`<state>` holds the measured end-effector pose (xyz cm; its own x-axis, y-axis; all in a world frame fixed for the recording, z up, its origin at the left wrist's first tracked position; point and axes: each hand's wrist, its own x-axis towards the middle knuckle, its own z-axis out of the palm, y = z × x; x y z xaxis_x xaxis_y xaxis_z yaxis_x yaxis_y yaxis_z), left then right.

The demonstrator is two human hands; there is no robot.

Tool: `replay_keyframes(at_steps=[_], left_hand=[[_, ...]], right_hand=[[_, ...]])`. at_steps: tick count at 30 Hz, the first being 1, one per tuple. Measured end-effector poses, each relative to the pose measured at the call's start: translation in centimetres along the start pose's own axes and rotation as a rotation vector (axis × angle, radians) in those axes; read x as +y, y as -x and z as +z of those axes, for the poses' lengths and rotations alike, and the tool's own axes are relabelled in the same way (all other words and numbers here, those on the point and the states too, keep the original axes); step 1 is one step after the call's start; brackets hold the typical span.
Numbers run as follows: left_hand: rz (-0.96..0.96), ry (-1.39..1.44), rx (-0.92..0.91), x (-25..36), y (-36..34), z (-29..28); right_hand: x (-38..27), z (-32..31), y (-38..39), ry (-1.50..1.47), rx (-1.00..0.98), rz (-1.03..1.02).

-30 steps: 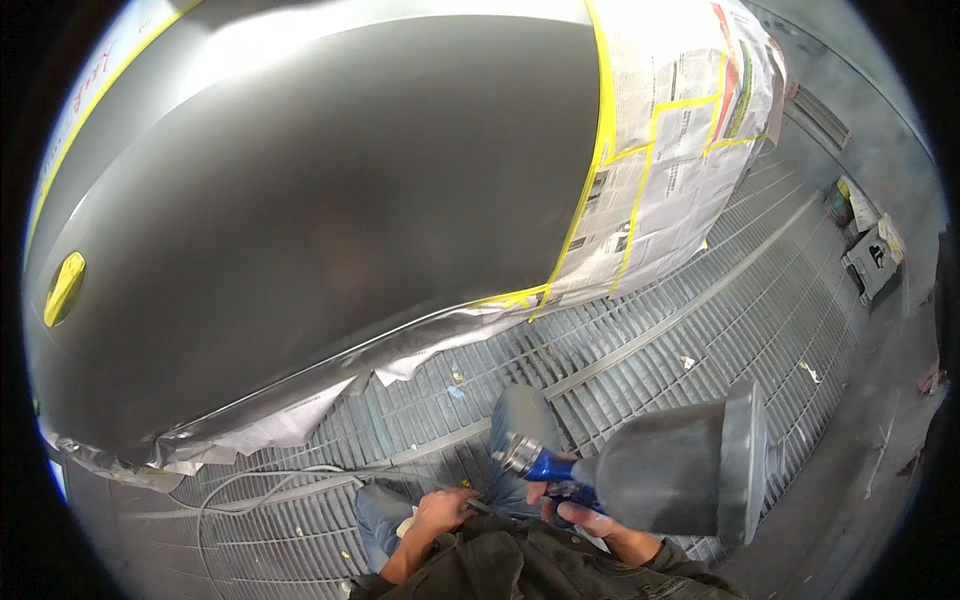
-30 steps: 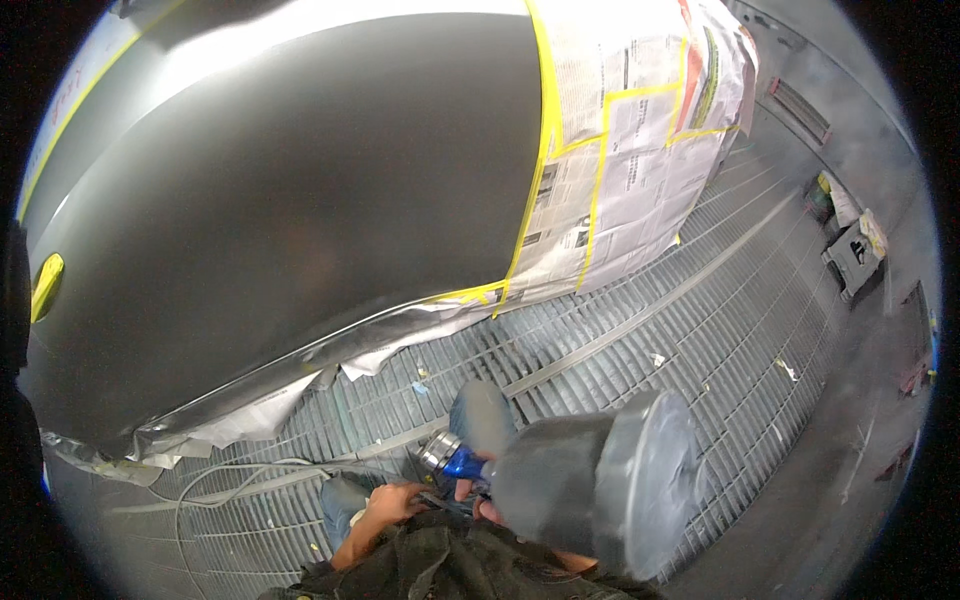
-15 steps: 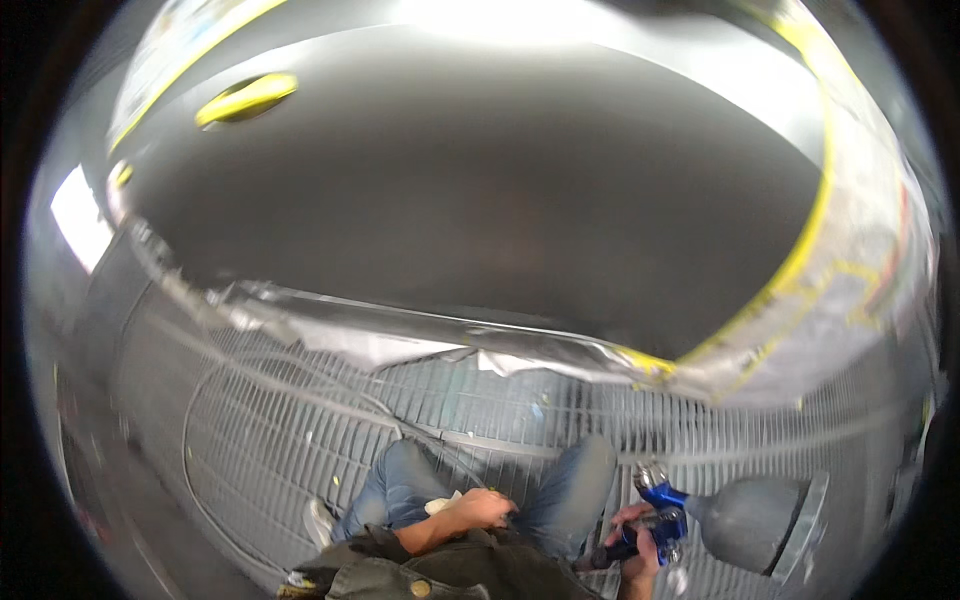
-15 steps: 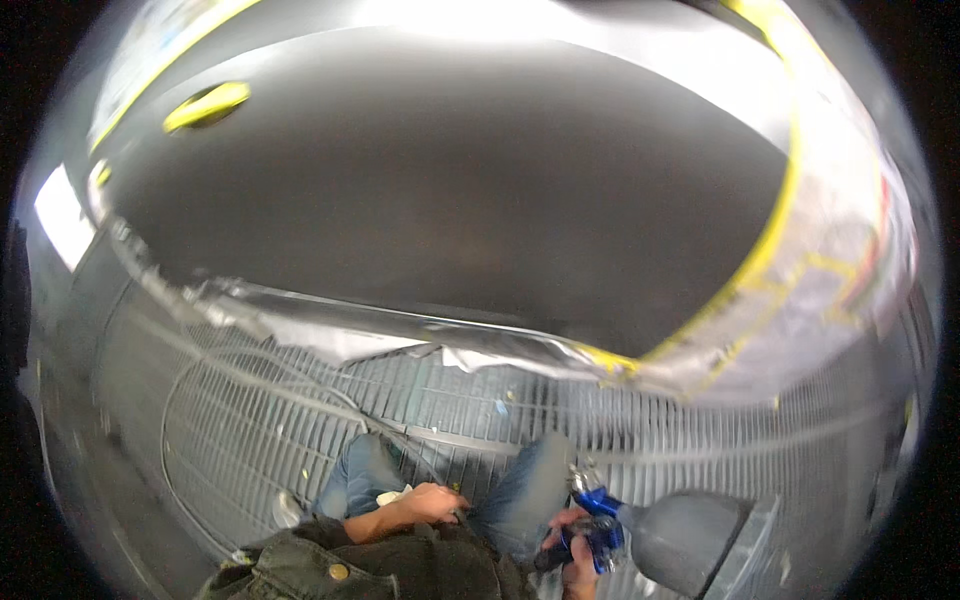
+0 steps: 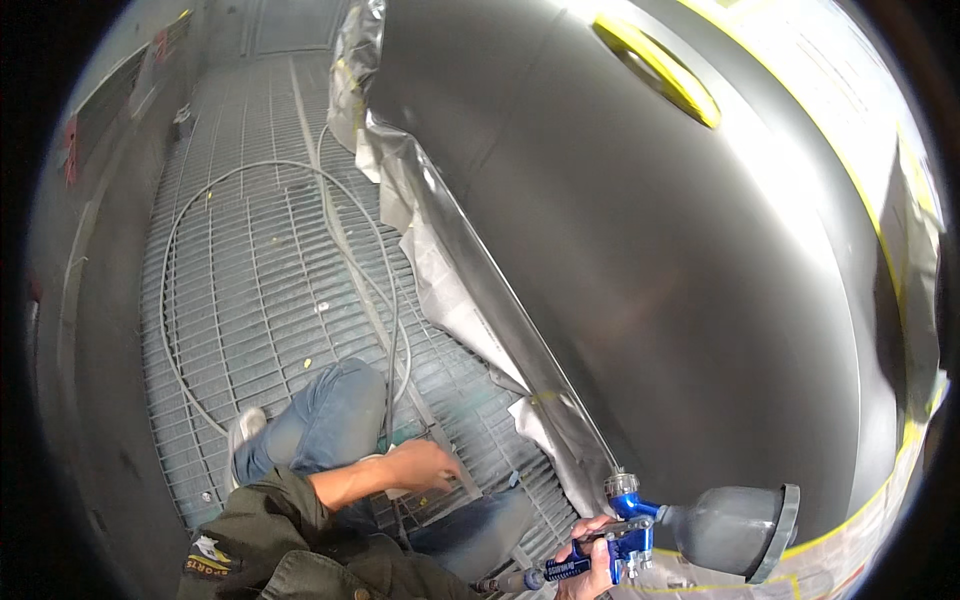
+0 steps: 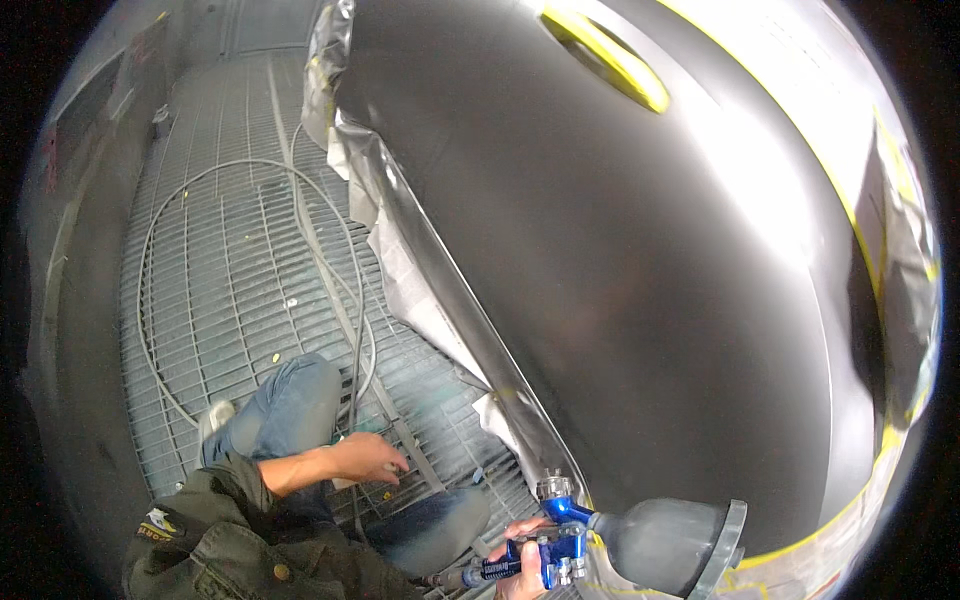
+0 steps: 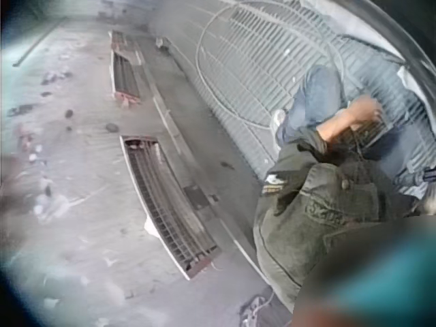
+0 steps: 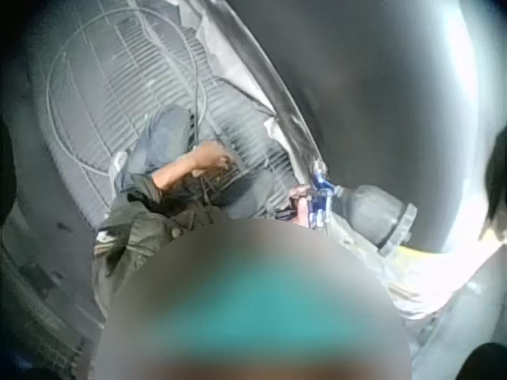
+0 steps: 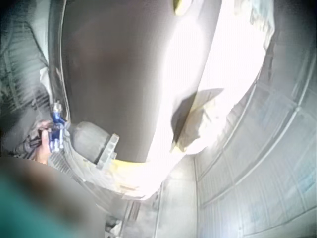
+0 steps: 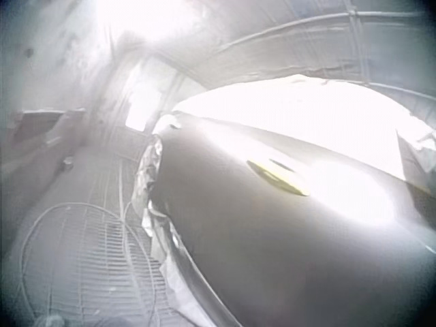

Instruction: The person uses a spray gun to apply gray paint to the side of a car in a paint booth. The car is masked with tape and newspaper, and the person moves around the vehicle to cover the door and rear quarter panel with even strokes.

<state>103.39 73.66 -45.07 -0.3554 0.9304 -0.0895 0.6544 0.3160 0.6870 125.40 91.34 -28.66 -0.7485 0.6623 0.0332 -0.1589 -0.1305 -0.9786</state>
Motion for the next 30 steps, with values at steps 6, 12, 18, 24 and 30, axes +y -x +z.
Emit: replay_keyframes(at_steps=[6,12,18,24,30], left_hand=[[0.091,0.214,0.073,-5.8,0.6,-4.0],[0.510,0.936,-0.165,-5.5,3.4,-5.5],[0.292,1.076,-0.420,-4.3,9.5,-12.1],[0.429,1.082,-0.352,-8.2,11.2,-14.9],[0.162,1.125,-0.477,-9.7,9.4,-16.1]], right_hand=[[3.9,7.1,-1.7,0.000,0.099,-0.041],[7.8,14.7,-0.9,0.117,0.234,0.075],[9.1,23.5,0.2,0.128,0.413,0.062],[8.5,29.6,-0.3,0.105,0.239,0.160],[8.8,30.2,-0.7,0.029,0.041,0.221]])
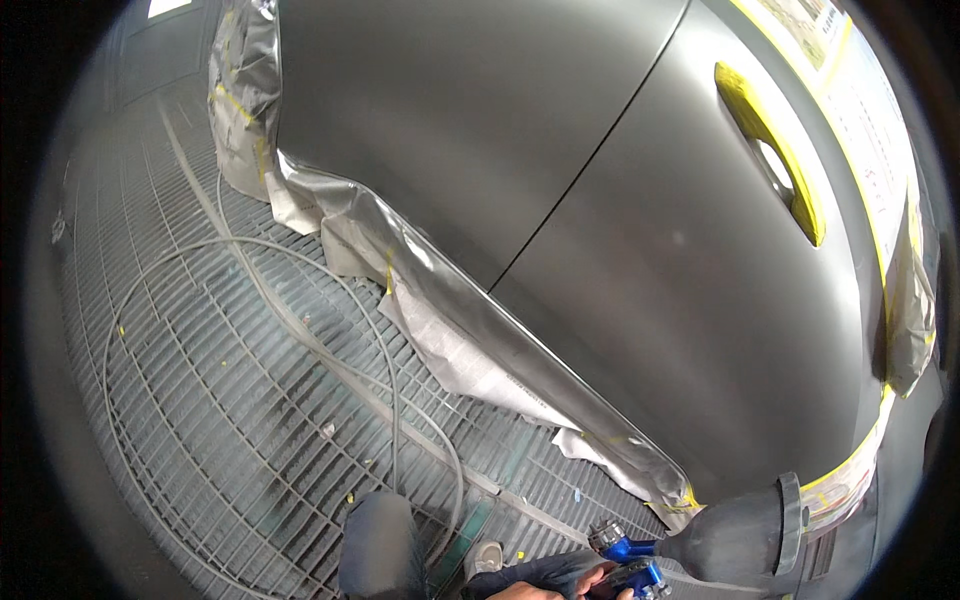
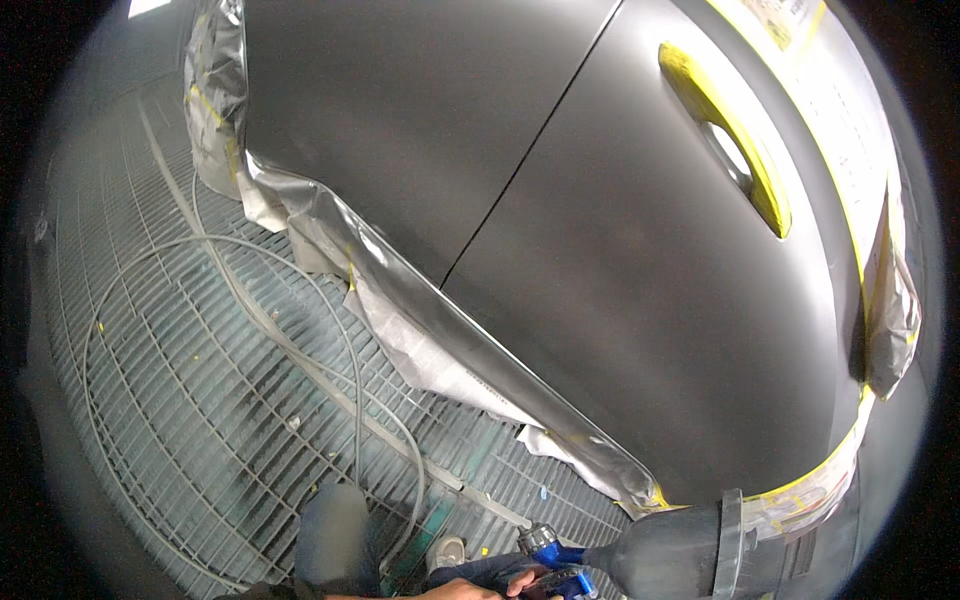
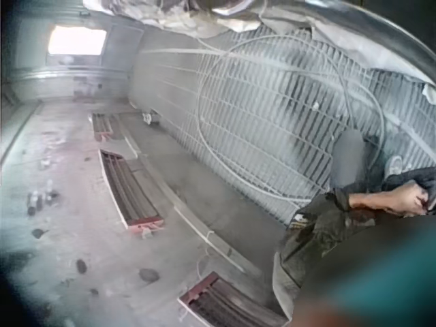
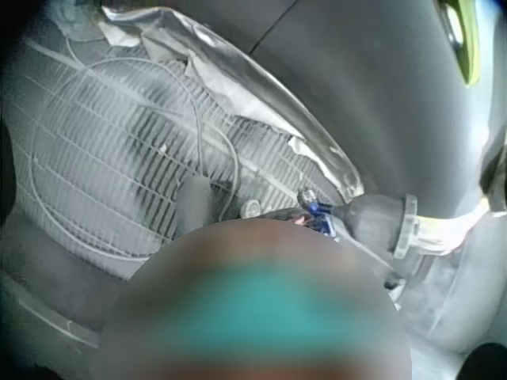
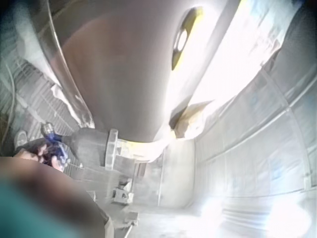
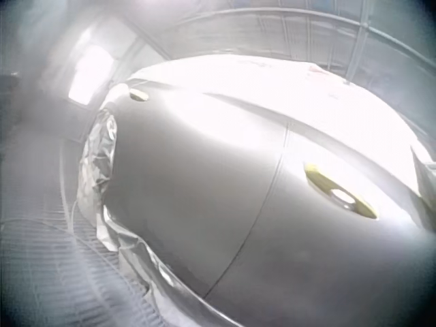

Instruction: The person uses a spray gun to apply gray paint to the side of a car in a paint booth. The car is masked with tape and newspaper, and the person moves around the vehicle to cover the door and rear quarter panel with even strokes.

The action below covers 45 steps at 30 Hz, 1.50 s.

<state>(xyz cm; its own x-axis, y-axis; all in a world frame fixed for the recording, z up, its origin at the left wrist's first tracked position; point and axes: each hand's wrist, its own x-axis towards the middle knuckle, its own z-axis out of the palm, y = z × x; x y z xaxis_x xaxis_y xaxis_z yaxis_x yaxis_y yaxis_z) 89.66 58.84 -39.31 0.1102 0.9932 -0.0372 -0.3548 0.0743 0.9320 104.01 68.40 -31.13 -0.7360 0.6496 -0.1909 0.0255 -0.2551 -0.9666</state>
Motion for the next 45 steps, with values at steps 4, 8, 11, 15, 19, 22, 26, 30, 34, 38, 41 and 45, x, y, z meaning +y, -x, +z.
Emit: replay_keyframes(at_steps=[4,8,11,15,19,22,26,30,34,38,41,45], left_hand=[[0.054,-0.010,0.008,-0.4,-1.7,-0.2],[0.043,0.168,0.132,5.6,-0.1,1.2],[-0.045,0.081,0.214,14.7,2.5,3.3],[-0.209,-0.285,0.311,24.7,7.5,7.3],[-0.189,-0.605,0.245,31.5,11.8,11.8],[-0.203,-0.663,0.145,32.9,15.0,14.1],[-0.063,-0.501,0.304,35.0,18.5,16.4],[-0.085,-0.540,0.262,38.1,21.8,16.7],[-0.213,-0.649,0.238,38.5,26.0,15.6],[-0.330,-0.819,0.405,38.2,30.3,14.5],[-0.378,-0.896,0.548,35.0,34.0,12.4],[-0.665,-0.915,0.650,32.7,39.3,8.9]], right_hand=[[-1.8,0.6,-0.8,-0.036,-0.021,0.020],[-7.5,3.1,-2.1,-0.042,0.044,0.009],[-14.2,5.7,-1.4,-0.026,0.127,-0.012],[-24.8,10.3,0.4,-0.055,0.274,0.004],[-32.7,13.0,2.0,-0.135,0.284,-0.224],[-38.3,16.1,3.6,-0.131,0.297,-0.274],[-43.6,19.1,5.9,-0.124,0.299,-0.253],[-47.6,22.5,7.6,-0.149,0.350,-0.291],[-50.0,25.5,8.0,-0.141,0.337,-0.349],[-50.9,27.3,7.2,-0.110,0.351,-0.308],[-51.3,29.5,5.4,-0.133,0.337,-0.308],[-51.4,31.9,1.2,-0.083,0.358,-0.293]])
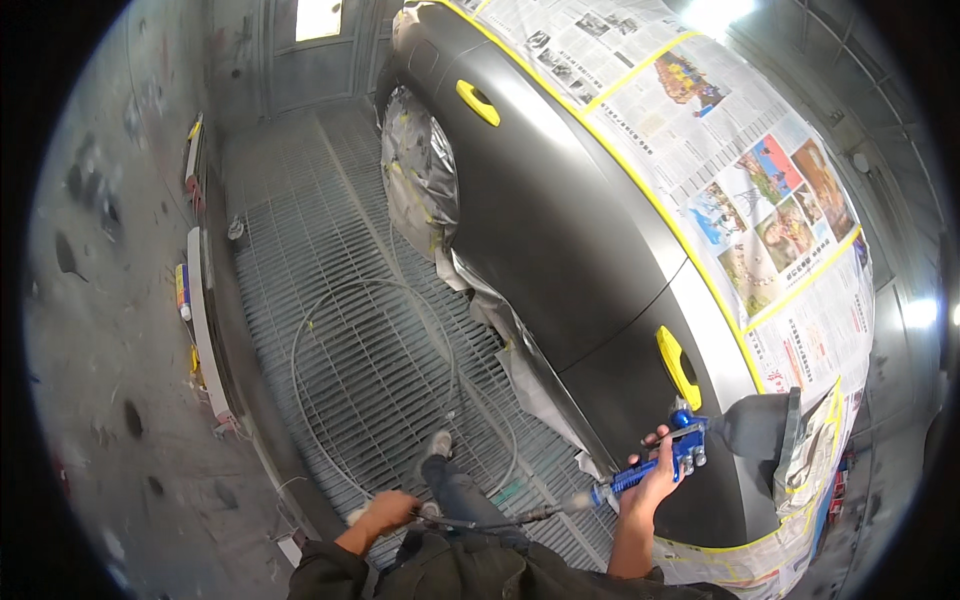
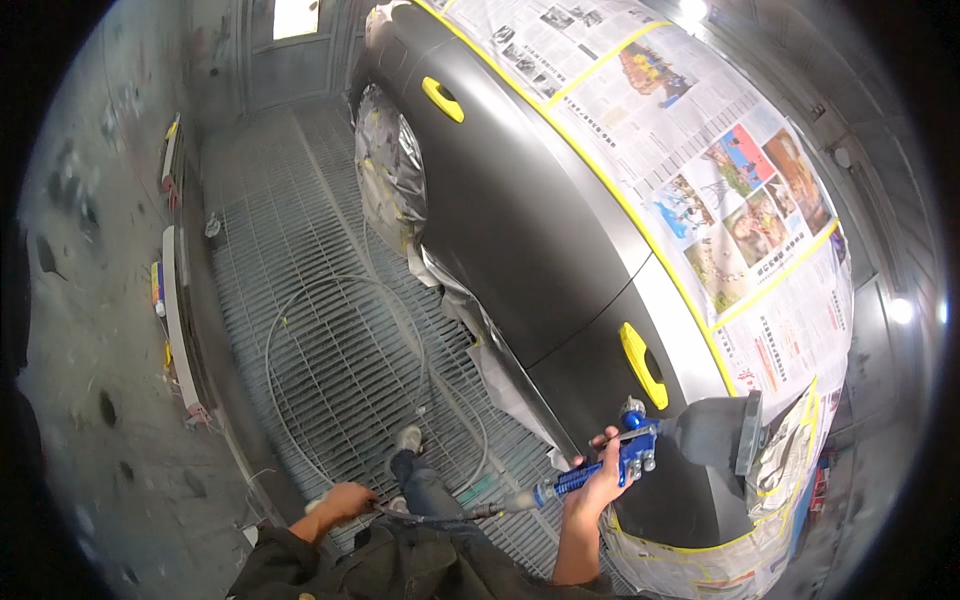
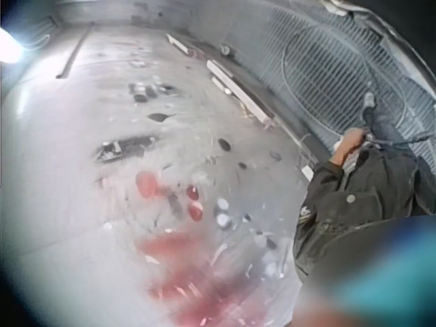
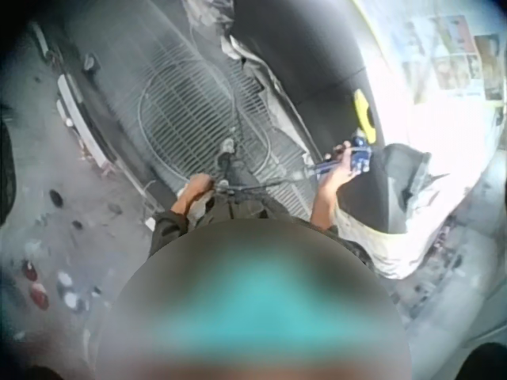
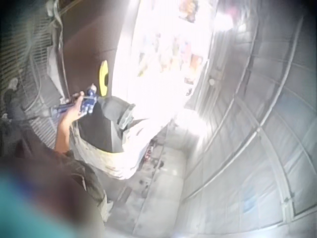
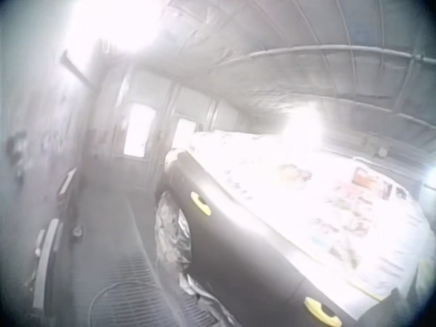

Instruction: The person uses a spray gun to apply gray paint to the side of a car in a paint booth. The car is masked with tape and newspaper, and the person moves around the vehicle to cover the door and rear quarter panel with even strokes.

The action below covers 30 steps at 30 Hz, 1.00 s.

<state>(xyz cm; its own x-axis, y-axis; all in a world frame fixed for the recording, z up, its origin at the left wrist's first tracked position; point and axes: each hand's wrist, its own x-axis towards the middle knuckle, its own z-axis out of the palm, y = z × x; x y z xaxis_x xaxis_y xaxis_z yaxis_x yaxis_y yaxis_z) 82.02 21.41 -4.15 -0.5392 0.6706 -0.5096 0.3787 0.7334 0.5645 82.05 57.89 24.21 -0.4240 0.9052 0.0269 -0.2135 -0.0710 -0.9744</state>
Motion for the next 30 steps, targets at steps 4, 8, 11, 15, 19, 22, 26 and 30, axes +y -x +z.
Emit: replay_keyframes(at_steps=[4,8,11,15,19,22,26,30], left_hand=[[-0.174,-0.092,0.017,-9.4,-0.2,1.1],[-0.341,-0.125,0.029,-15.7,-0.1,-2.6],[-0.336,-0.149,0.040,-17.7,-0.1,-8.2],[-0.336,-0.241,0.090,-19.2,-1.5,-17.1],[-0.314,-0.284,0.119,-22.2,-2.5,-23.2],[-0.309,-0.235,0.103,-25.4,-3.4,-27.9],[-0.243,-0.279,0.065,-31.6,-5.2,-33.7],[-0.130,-0.297,0.118,-39.2,-6.7,-40.9]], right_hand=[[0.6,5.0,-3.7,-0.013,-0.035,-0.020],[2.0,11.7,-6.6,-0.096,-0.044,-0.048],[3.6,16.0,-8.3,-0.121,-0.047,-0.021],[5.3,20.8,-10.3,-0.115,-0.078,-0.017],[6.4,25.1,-10.3,-0.056,-0.025,-0.009],[8.0,27.7,-9.8,-0.029,0.059,0.006],[10.0,31.7,-7.2,0.018,0.156,-0.044],[12.4,36.6,-3.4,0.008,0.259,-0.042]])
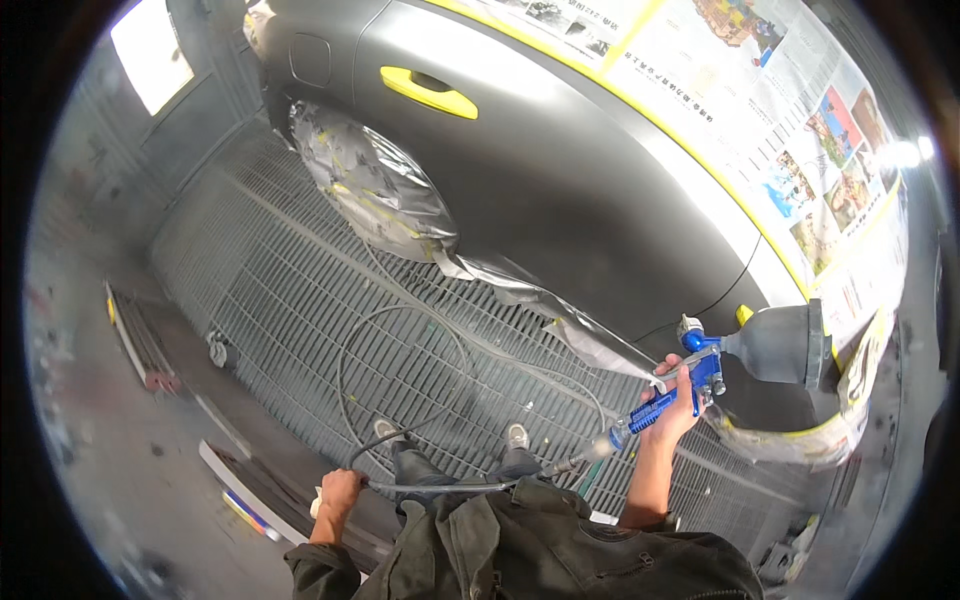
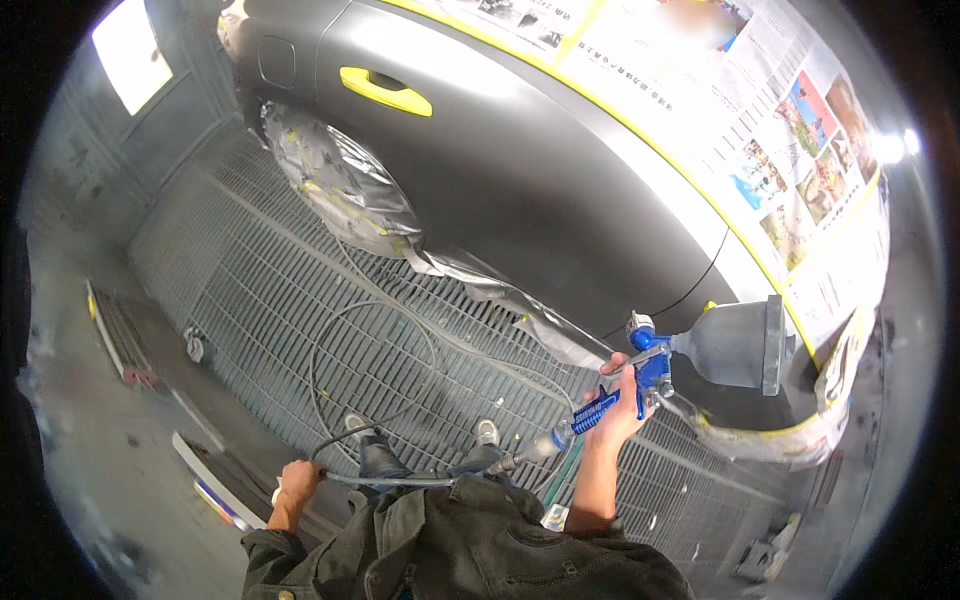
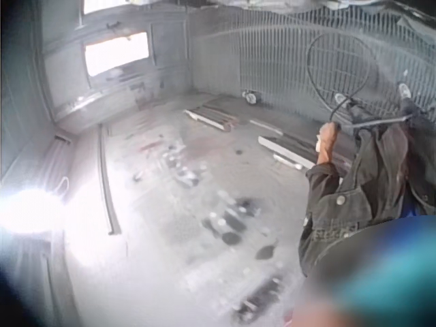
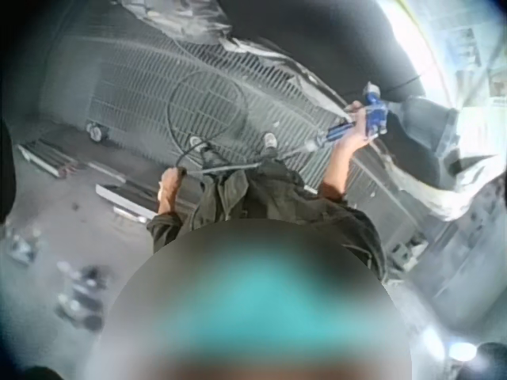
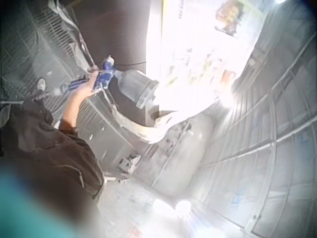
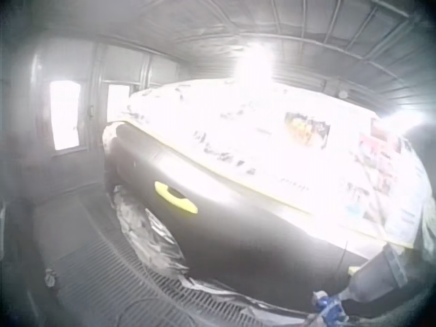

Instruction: The person uses a spray gun to apply gray paint to the side of a car in a paint booth. The car is masked with tape and newspaper, and the person moves around the vehicle to cover the door and rear quarter panel with even strokes.

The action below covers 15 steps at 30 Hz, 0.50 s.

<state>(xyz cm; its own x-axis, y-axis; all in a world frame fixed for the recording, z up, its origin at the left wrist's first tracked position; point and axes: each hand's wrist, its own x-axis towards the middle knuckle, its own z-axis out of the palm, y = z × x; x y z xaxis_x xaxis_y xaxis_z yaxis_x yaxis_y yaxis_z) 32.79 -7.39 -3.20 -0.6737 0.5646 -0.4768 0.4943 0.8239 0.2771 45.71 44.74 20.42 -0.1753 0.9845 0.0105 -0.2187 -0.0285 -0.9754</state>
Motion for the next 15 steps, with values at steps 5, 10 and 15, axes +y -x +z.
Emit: replay_keyframes(at_steps=[5,10,15], left_hand=[[0.118,0.035,0.145,-13.7,-2.3,-7.9],[0.036,0.019,0.319,-24.6,-0.2,-20.1],[-0.030,0.039,0.679,-32.1,2.2,-32.4]], right_hand=[[0.9,8.3,9.1,0.022,0.104,0.004],[2.8,18.8,16.5,-0.015,0.036,0.114],[4.5,28.7,22.4,-0.169,-0.080,0.214]])
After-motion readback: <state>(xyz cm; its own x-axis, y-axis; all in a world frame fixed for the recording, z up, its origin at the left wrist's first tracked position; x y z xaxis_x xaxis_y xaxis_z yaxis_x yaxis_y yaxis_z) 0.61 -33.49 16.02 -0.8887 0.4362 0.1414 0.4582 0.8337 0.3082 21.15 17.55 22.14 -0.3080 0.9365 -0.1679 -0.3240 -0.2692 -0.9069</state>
